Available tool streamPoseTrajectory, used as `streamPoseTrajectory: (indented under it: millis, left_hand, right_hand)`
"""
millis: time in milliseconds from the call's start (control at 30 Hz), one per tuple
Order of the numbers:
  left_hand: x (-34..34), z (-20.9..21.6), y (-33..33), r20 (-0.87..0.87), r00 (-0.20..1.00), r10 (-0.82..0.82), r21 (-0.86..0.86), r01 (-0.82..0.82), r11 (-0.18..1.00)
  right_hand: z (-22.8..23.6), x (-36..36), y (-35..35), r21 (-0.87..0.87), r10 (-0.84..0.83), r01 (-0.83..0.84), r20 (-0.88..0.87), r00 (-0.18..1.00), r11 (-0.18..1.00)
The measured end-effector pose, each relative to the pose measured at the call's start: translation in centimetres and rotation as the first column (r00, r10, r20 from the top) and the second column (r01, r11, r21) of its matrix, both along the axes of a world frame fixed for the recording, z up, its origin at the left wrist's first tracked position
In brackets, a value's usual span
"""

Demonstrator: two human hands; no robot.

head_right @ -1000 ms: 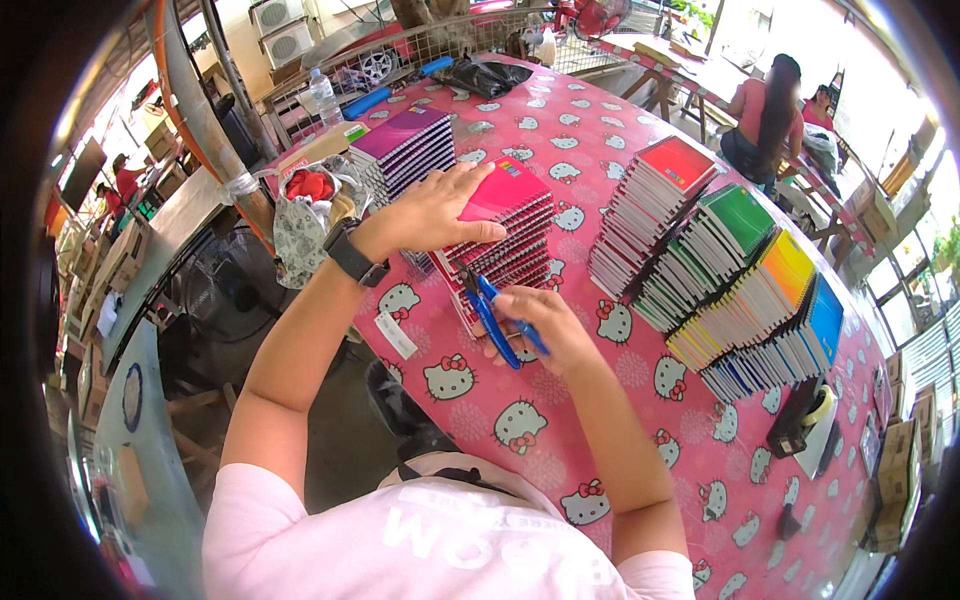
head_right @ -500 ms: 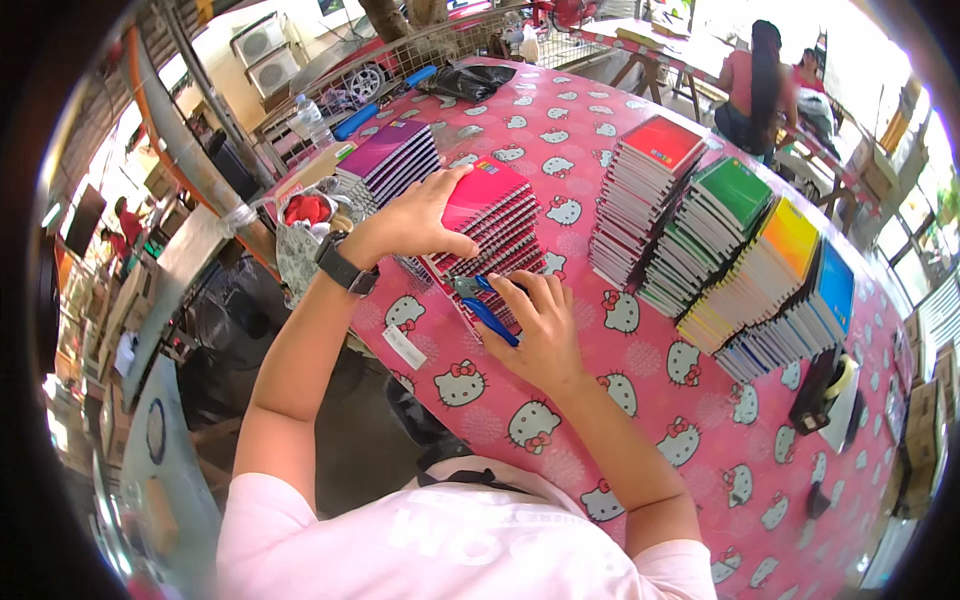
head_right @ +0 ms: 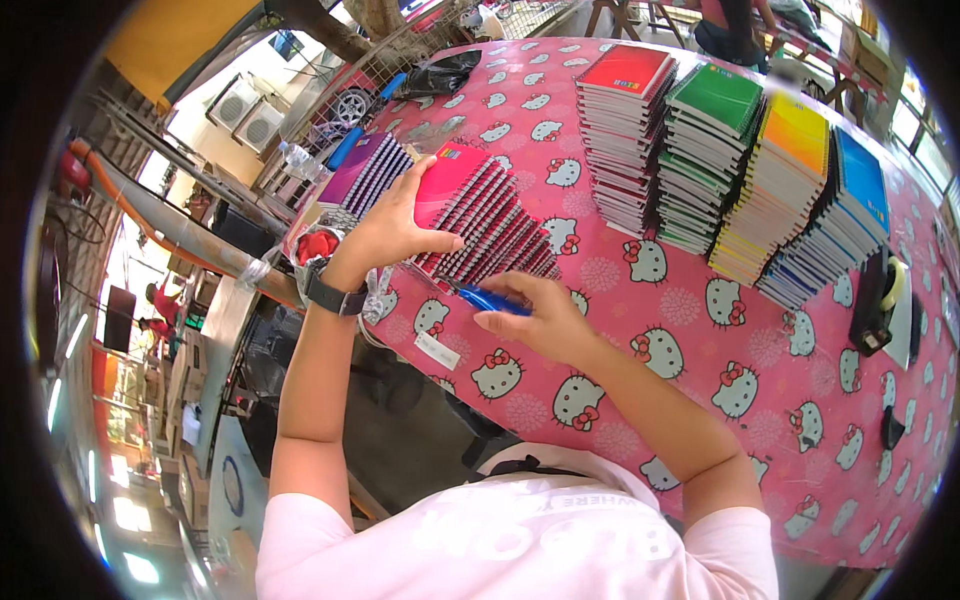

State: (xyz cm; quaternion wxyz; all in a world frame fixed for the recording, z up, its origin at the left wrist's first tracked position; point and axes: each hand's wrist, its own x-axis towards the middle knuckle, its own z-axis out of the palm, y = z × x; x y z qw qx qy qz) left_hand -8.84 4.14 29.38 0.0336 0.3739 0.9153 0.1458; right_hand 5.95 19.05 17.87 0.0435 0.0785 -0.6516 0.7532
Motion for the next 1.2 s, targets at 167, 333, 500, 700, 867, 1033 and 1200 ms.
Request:
streamPoseTrajectory:
  millis: [167,333,500,700,867,1033,1200]
  left_hand:
    - [0.8,1.2,0.8,-0.031,0.998,0.06,-0.079,-0.063,0.995]
    - [0.8,1.1,1.3,-0.092,0.992,0.09,-0.099,-0.099,0.99]
    - [0.1,0.7,1.1,-0.077,0.994,0.079,-0.066,-0.085,0.994]
    - [-0.1,-0.4,0.7,-0.054,0.996,0.066,0.004,-0.066,0.998]
    - [-0.4,-0.5,0.7,-0.045,0.997,0.055,-0.005,-0.055,0.998]
    - [-0.4,-0.6,0.6,-0.041,0.997,0.062,-0.002,-0.062,0.998]
    - [-0.3,-0.7,0.7,-0.054,0.996,0.068,-0.012,-0.069,0.998]
  right_hand:
    - [-0.6,0.4,0.8,0.496,-0.227,0.566,-0.586,0.778,0.658]
    - [-0.5,0.0,0.4,0.504,-0.195,0.595,-0.637,0.745,0.626]
    - [-1.1,-0.8,0.3,0.44,-0.178,0.519,-0.612,0.771,0.733]
    - [-0.7,-0.7,1.1,-0.393,0.356,-0.217,0.325,0.876,0.894]
    - [-0.3,0.9,-0.8,0.229,-0.161,0.169,-0.055,0.985,0.959]
    - [-0.8,0.9,-1.1,0.486,-0.229,0.596,-0.619,0.751,0.639]
    - [-1.5,0.4,-1.4,0.534,-0.187,0.642,-0.67,0.718,0.551]
